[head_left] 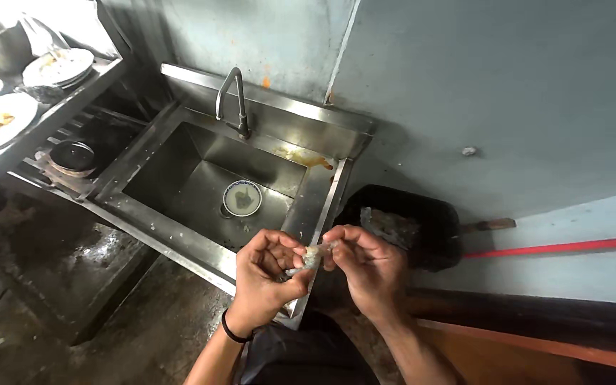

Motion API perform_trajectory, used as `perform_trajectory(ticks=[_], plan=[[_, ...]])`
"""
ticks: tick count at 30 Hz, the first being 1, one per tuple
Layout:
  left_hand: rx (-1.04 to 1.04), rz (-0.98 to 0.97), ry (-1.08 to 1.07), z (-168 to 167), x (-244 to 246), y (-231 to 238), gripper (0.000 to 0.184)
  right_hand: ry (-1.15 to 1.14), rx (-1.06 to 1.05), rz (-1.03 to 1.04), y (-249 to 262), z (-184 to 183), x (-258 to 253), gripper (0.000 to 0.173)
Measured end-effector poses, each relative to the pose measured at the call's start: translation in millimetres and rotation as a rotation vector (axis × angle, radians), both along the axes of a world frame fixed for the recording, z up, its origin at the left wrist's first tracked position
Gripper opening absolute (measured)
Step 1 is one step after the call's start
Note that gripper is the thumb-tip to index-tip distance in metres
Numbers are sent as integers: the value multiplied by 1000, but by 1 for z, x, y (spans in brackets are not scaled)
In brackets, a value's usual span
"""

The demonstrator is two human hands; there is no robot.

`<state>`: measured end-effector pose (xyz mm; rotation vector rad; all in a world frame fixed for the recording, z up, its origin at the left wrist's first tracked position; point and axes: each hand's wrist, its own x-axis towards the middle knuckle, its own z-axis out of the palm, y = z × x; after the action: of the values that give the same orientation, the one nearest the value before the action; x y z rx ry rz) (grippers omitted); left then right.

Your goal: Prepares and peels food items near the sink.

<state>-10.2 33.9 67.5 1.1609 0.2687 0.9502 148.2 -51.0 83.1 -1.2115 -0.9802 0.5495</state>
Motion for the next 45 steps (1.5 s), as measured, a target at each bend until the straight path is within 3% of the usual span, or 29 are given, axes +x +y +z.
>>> perform_trajectory(ticks=[13, 16, 18, 20, 21, 23, 24, 25, 29, 32, 34, 38, 41, 45], plan=[[109, -13, 318, 1, 0, -7, 30, 266, -4, 18, -11, 14, 23, 14], [16, -15, 301, 0, -3, -3, 29, 274, -26, 39, -21, 20, 66, 17], [-42, 5, 307, 0, -7, 0, 25, 239, -41, -77, -31, 18, 118, 21], [-106, 53, 320, -5, -14, 4, 22, 90, -189, -437, -47, -1, 175, 19], [-132, 89, 331, -10, -18, 6, 21, -77, -396, -681, -59, -19, 202, 23], [-136, 180, 388, -23, -24, 15, 17, -335, -920, -860, -84, -47, 238, 55], [-115, 235, 431, -30, -25, 22, 15, -372, -1049, -834, -93, -55, 245, 59], [-89, 287, 486, -37, -26, 30, 14, -392, -1081, -790, -99, -63, 243, 53], [113, 355, 703, -75, -13, 95, 13, -331, -1067, -464, -97, -86, 189, 44], [119, 253, 990, -115, 9, 156, 37, -385, -1112, -231, -70, -101, 133, 41], [85, 189, 1107, -127, 20, 173, 48, -471, -1054, -22, -51, -113, 100, 37], [179, 104, 1016, -137, 25, 133, 25, -657, -949, 346, -19, -132, 40, 30], [253, -48, 1136, -131, 9, 80, 16, -858, -952, 511, -3, -153, 20, 30], [301, -206, 1253, -156, -10, 39, 29, -1003, -1075, 736, 16, -152, 10, 42]])
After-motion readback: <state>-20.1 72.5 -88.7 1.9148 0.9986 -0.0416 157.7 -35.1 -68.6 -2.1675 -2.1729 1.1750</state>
